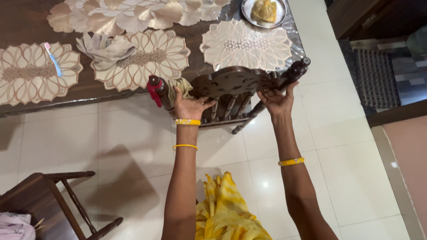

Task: The person wipes a glass dining table with a cloth, moving placemats and containers aside to reach the surface. They then reposition two wooden chairs under the table.

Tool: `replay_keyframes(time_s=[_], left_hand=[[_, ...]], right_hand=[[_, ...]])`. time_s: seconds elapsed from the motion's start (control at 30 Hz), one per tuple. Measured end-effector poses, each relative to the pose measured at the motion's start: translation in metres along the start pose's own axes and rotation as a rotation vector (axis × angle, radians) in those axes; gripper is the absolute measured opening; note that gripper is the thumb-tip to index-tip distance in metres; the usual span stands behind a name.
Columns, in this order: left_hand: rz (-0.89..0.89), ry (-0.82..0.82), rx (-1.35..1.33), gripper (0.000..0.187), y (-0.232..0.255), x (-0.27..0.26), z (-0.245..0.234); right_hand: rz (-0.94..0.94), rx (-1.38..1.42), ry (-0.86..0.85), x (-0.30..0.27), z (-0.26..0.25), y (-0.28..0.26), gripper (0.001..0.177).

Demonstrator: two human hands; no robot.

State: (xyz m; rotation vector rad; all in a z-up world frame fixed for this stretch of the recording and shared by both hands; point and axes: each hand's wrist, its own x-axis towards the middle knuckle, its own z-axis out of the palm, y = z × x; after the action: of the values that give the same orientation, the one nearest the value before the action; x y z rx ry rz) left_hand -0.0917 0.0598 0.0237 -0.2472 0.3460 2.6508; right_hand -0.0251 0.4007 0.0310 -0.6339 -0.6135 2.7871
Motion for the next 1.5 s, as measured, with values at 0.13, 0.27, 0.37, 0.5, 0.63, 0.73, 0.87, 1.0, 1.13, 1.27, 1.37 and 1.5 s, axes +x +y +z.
replay_keyframes(time_s=[0.13,0.27,0.37,0.5,0.63,0.73,0.87,1.0,1.13,1.27,1.37,1.5], left_hand=[[-0.013,0.345,-0.065,0.127,0.009,0.019,0.009],[-0.013,0.44,-0.069,0.115,0.0,0.024,0.012],[0.033,0.422,0.055,0.111,-0.009,0.02,0.015],[0.079,0.577,0.132,0.101,-0.019,0.021,0.031],[0.097,0.628,0.127,0.093,-0.034,0.027,0.052],[0.102,0.653,0.122,0.089,-0.042,0.036,0.063],[0.145,0.685,0.188,0.091,-0.04,0.048,0.054],[0.103,0.661,0.221,0.096,-0.016,0.058,0.038],[0.094,0.573,0.282,0.102,0.007,0.059,0.026],[0.114,0.529,0.316,0.109,0.015,0.06,0.031],[0.097,0.478,0.298,0.114,0.015,0.052,0.032],[0.105,0.225,0.348,0.108,0.01,0.008,-0.001]], right_hand=[[0.003,-0.006,-0.011,-0.002,-0.003,0.003,0.132],[0.024,0.017,0.0,-0.002,-0.006,-0.003,0.128],[0.025,0.087,0.015,0.004,-0.005,-0.005,0.124],[-0.014,0.067,0.085,0.019,-0.011,-0.014,0.115],[-0.043,0.107,0.154,0.056,-0.021,-0.026,0.103],[-0.035,0.128,0.003,0.083,-0.028,-0.037,0.096],[0.167,0.259,-0.653,0.087,-0.038,-0.037,0.096],[0.034,0.062,0.093,0.07,-0.024,-0.018,0.11],[0.082,0.055,0.048,0.053,-0.007,-0.008,0.113],[0.083,-0.02,0.003,0.045,0.002,-0.005,0.111],[0.077,-0.106,0.004,0.037,0.007,-0.002,0.103],[0.085,-0.237,0.032,0.013,0.0,0.016,0.085]])
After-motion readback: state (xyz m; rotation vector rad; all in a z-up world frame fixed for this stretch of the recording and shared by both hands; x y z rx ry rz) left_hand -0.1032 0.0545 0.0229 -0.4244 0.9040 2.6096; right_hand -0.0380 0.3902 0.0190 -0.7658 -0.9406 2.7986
